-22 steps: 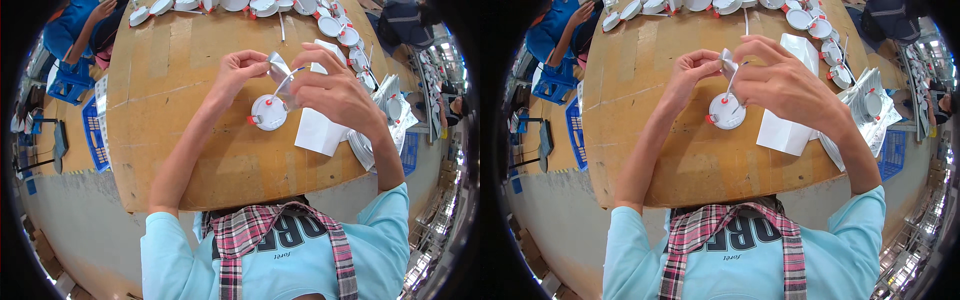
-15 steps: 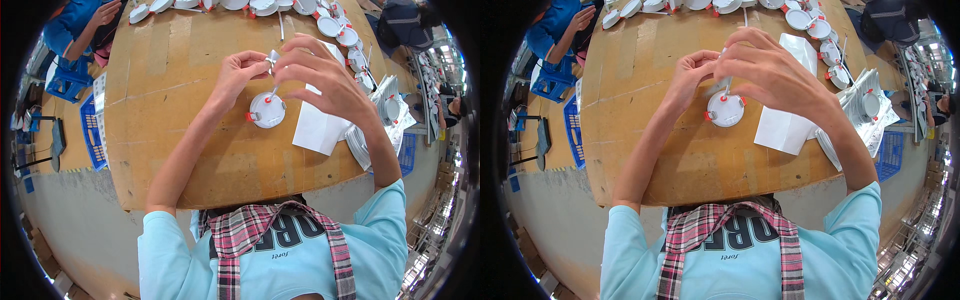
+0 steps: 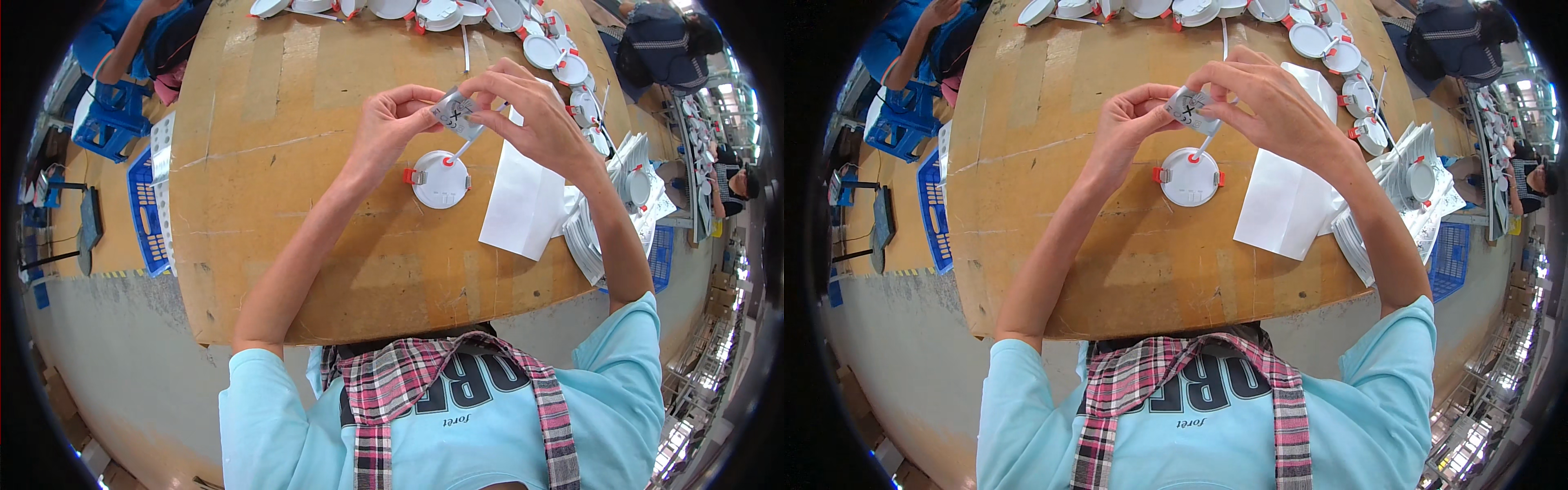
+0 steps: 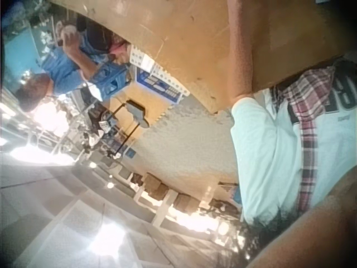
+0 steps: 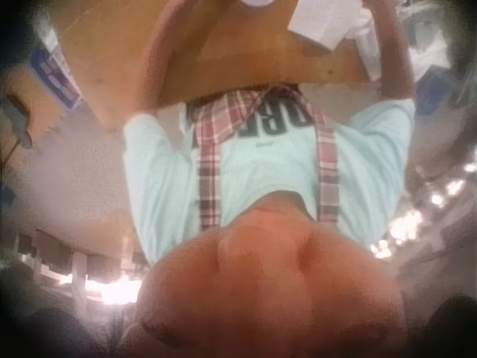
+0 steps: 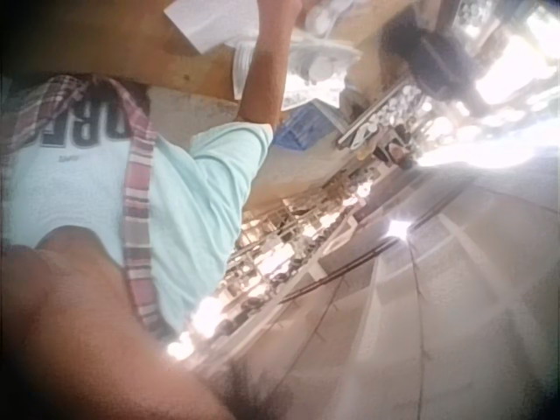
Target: Apply adhesive and stickers to the components of LED ceiling lights on an assembly line.
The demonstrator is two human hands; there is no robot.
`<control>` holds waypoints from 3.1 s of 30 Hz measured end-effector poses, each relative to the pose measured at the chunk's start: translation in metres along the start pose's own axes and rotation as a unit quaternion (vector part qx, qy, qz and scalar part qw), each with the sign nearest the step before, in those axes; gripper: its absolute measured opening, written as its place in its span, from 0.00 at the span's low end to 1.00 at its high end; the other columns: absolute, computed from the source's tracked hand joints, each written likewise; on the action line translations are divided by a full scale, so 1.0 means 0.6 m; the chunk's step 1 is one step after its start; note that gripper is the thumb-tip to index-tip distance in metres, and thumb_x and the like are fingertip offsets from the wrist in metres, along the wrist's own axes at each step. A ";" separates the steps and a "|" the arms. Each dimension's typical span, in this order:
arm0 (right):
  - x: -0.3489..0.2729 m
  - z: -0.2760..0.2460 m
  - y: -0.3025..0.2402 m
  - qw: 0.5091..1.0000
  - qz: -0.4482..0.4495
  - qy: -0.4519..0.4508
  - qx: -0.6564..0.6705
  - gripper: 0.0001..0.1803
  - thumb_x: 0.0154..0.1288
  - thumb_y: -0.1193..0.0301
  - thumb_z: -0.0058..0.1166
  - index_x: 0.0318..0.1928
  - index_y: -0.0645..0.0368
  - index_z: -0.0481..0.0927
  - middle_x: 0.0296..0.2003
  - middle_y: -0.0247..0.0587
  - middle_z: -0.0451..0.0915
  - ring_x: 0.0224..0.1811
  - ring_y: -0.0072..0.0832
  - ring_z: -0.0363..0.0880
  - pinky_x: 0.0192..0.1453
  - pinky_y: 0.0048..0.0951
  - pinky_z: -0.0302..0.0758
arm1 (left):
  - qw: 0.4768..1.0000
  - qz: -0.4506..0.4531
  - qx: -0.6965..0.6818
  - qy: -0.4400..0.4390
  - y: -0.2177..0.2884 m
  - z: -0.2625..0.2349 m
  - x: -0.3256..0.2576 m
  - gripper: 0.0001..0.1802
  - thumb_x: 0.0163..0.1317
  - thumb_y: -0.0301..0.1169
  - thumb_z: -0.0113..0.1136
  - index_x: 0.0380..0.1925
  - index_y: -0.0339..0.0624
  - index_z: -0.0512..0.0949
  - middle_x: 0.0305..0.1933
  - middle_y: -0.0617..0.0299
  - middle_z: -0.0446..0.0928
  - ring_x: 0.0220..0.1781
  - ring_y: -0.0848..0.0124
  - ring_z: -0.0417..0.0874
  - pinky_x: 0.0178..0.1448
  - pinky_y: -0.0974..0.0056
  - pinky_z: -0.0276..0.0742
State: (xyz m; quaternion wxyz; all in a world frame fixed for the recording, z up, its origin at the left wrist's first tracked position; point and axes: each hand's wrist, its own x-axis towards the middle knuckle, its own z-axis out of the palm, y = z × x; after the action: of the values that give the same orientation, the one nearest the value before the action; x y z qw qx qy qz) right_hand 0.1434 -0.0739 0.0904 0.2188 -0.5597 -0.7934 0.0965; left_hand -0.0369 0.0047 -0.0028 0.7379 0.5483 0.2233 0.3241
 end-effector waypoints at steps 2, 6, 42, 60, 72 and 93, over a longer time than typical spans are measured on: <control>0.001 0.002 0.005 1.000 -0.006 0.004 0.001 0.12 0.58 0.72 0.59 0.44 0.53 0.79 0.26 0.32 0.72 0.35 0.30 0.72 0.40 0.33 0.71 | 1.000 0.002 0.005 -0.011 0.001 -0.002 0.000 0.14 0.63 0.31 0.59 0.44 0.32 0.78 0.36 0.59 0.83 0.39 0.76 0.83 0.52 0.67 0.80; -0.004 0.002 0.013 0.998 0.001 0.008 0.057 0.18 0.57 0.74 0.59 0.49 0.52 0.77 0.25 0.32 0.72 0.36 0.30 0.74 0.41 0.33 0.72 | 1.000 -0.007 -0.019 -0.020 0.001 -0.004 0.003 0.14 0.63 0.31 0.59 0.45 0.32 0.78 0.36 0.59 0.83 0.40 0.76 0.83 0.53 0.67 0.79; -0.006 -0.006 -0.049 0.998 -0.066 0.007 0.022 0.27 0.49 0.78 0.62 0.53 0.53 0.73 0.32 0.35 0.74 0.41 0.37 0.74 0.47 0.36 0.72 | 0.923 -0.172 -0.331 -0.090 -0.021 -0.040 -0.006 0.16 0.65 0.30 0.55 0.49 0.32 0.74 0.45 0.55 0.81 0.46 0.71 0.82 0.52 0.66 0.79; -0.006 -0.040 -0.103 0.981 -0.042 0.172 -0.075 0.34 0.47 0.72 0.66 0.58 0.55 0.71 0.44 0.35 0.77 0.50 0.36 0.70 0.54 0.35 0.71 | 0.932 0.145 0.330 -0.021 -0.045 0.032 -0.112 0.10 0.60 0.27 0.59 0.42 0.37 0.75 0.43 0.52 0.75 0.48 0.55 0.76 0.53 0.57 0.72; -0.038 0.018 -0.018 0.982 0.063 0.044 0.174 0.32 0.42 0.75 0.69 0.52 0.56 0.74 0.47 0.34 0.77 0.58 0.33 0.67 0.66 0.35 0.62 | 0.936 0.136 0.323 -0.037 -0.034 0.034 -0.111 0.10 0.59 0.26 0.59 0.41 0.37 0.75 0.42 0.53 0.76 0.48 0.56 0.76 0.52 0.57 0.72; -0.037 0.053 -0.013 0.969 0.107 0.096 0.203 0.09 0.54 0.74 0.63 0.37 0.61 0.82 0.29 0.36 0.77 0.39 0.29 0.74 0.45 0.30 0.72 | 0.880 0.237 0.385 0.142 0.095 0.012 -0.086 0.14 0.59 0.29 0.61 0.44 0.35 0.74 0.45 0.55 0.74 0.47 0.68 0.75 0.53 0.65 0.68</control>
State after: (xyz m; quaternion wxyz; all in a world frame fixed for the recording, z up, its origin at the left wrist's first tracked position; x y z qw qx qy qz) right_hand 0.1287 -0.0946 0.0598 0.3916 -0.5915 -0.6681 0.2243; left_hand -0.0808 -0.0265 0.0523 0.3296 0.7738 0.2964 0.4526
